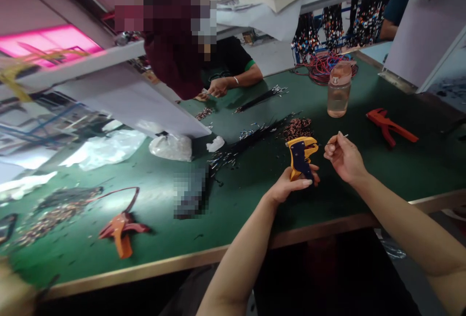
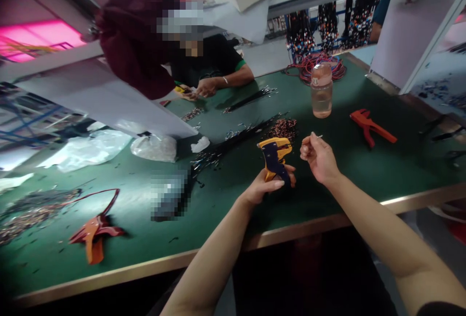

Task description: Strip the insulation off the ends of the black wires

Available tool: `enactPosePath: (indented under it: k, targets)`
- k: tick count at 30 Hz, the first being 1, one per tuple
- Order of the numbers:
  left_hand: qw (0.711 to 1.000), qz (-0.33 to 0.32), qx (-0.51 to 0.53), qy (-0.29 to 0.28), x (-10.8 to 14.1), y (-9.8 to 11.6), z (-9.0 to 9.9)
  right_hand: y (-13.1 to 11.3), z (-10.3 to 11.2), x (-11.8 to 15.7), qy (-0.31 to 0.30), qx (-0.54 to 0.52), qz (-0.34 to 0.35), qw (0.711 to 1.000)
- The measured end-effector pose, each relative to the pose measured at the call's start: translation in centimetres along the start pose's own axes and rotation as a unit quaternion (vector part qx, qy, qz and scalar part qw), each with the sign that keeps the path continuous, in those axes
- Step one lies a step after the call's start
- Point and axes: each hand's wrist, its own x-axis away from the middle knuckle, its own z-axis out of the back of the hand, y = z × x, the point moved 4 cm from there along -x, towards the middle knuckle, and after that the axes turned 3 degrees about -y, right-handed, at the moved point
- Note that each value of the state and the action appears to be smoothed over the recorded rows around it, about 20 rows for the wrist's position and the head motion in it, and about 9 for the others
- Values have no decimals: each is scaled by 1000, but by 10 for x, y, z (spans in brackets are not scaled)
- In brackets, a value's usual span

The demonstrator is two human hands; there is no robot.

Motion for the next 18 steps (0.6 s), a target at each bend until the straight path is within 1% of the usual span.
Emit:
enactPosePath:
  k: [8,15,18]
  targets:
    - [1000,-3,-17,-7,0,1,-2,8,1,-1,10,-29,-44,999]
    - [999,-4,-39,2,1,4,-2,8,2,-2,-19,-5,-35,999]
    - [999,4,-45,0,1,4,-2,8,1,-1,-22,-4,-39,999]
